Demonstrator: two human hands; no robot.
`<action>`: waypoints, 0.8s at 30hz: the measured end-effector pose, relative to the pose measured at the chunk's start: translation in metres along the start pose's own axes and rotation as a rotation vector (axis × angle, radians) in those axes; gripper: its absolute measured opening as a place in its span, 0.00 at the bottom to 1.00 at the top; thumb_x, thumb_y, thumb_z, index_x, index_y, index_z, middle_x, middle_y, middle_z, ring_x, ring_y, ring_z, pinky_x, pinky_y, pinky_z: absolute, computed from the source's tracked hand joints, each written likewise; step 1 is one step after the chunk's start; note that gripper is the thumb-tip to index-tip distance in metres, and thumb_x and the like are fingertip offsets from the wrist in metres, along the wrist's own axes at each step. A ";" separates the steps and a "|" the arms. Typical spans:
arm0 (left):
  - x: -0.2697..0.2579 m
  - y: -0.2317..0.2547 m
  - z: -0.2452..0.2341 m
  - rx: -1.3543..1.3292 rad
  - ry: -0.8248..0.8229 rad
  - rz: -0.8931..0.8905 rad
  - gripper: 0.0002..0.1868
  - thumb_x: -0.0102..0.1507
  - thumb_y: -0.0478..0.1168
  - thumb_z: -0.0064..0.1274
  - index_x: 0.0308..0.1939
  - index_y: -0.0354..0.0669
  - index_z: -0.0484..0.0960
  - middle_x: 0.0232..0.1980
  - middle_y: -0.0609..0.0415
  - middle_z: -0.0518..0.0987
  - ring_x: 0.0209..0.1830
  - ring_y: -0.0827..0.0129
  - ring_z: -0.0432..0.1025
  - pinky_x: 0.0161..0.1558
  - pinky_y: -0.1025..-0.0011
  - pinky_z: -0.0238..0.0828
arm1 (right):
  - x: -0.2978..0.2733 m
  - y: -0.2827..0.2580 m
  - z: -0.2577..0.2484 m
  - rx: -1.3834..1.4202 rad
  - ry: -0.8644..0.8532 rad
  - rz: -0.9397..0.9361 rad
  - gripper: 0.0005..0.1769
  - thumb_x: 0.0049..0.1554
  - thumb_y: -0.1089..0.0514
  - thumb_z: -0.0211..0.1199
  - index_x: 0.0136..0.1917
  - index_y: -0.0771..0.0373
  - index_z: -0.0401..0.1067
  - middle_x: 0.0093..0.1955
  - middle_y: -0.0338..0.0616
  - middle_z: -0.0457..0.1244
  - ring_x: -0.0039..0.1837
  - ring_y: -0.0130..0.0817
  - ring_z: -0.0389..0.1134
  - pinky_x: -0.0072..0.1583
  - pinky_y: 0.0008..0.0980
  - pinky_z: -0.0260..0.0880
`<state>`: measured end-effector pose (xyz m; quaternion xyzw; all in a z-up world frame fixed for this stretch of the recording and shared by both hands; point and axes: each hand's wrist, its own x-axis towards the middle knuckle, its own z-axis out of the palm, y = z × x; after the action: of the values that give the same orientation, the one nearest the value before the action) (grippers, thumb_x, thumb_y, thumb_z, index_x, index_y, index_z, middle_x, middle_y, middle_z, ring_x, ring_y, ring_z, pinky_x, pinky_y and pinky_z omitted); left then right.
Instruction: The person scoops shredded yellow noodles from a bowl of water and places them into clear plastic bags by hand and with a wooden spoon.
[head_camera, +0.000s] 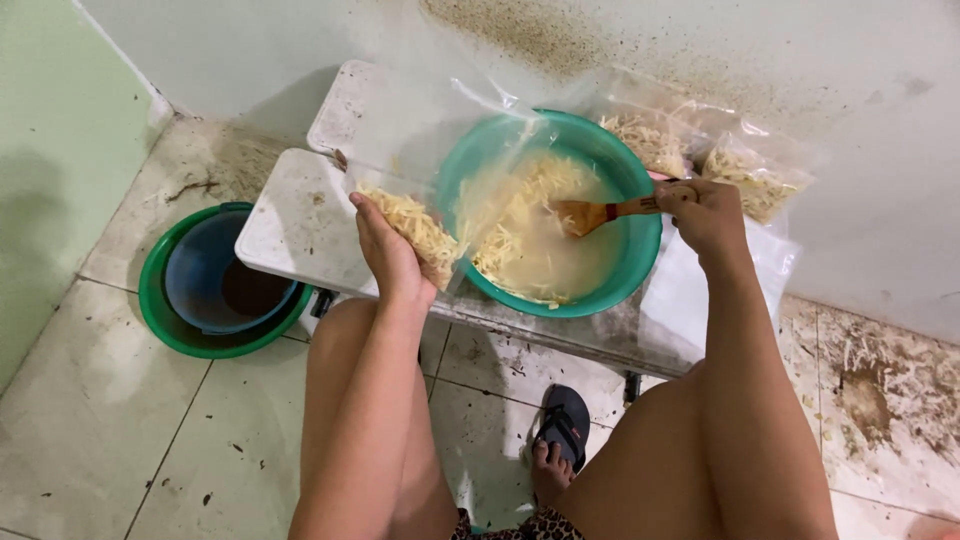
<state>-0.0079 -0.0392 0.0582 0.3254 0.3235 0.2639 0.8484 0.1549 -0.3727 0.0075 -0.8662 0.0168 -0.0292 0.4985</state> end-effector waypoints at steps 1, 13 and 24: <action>0.005 -0.003 -0.003 0.003 0.001 -0.003 0.37 0.65 0.72 0.42 0.68 0.54 0.67 0.68 0.50 0.68 0.67 0.61 0.67 0.68 0.55 0.67 | -0.003 0.000 -0.002 0.000 0.000 0.004 0.12 0.56 0.58 0.73 0.52 0.63 0.80 0.34 0.42 0.63 0.35 0.26 0.63 0.39 0.26 0.67; 0.033 -0.008 -0.022 0.049 -0.044 -0.052 0.32 0.63 0.73 0.42 0.56 0.54 0.69 0.47 0.47 0.79 0.38 0.51 0.81 0.38 0.51 0.84 | -0.056 -0.060 -0.033 -0.029 -0.067 -0.258 0.09 0.67 0.66 0.66 0.60 0.71 0.75 0.39 0.44 0.65 0.41 0.23 0.57 0.43 0.23 0.56; 0.013 0.037 -0.018 0.155 -0.039 -0.091 0.40 0.59 0.68 0.34 0.67 0.50 0.68 0.55 0.48 0.80 0.52 0.57 0.80 0.48 0.59 0.82 | -0.054 -0.041 -0.039 -0.170 0.227 -0.458 0.04 0.68 0.66 0.67 0.55 0.66 0.81 0.42 0.41 0.69 0.42 0.27 0.63 0.42 0.28 0.62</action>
<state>-0.0210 0.0003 0.0691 0.3801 0.3406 0.1930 0.8380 0.0984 -0.3823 0.0604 -0.8774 -0.1217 -0.2366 0.3992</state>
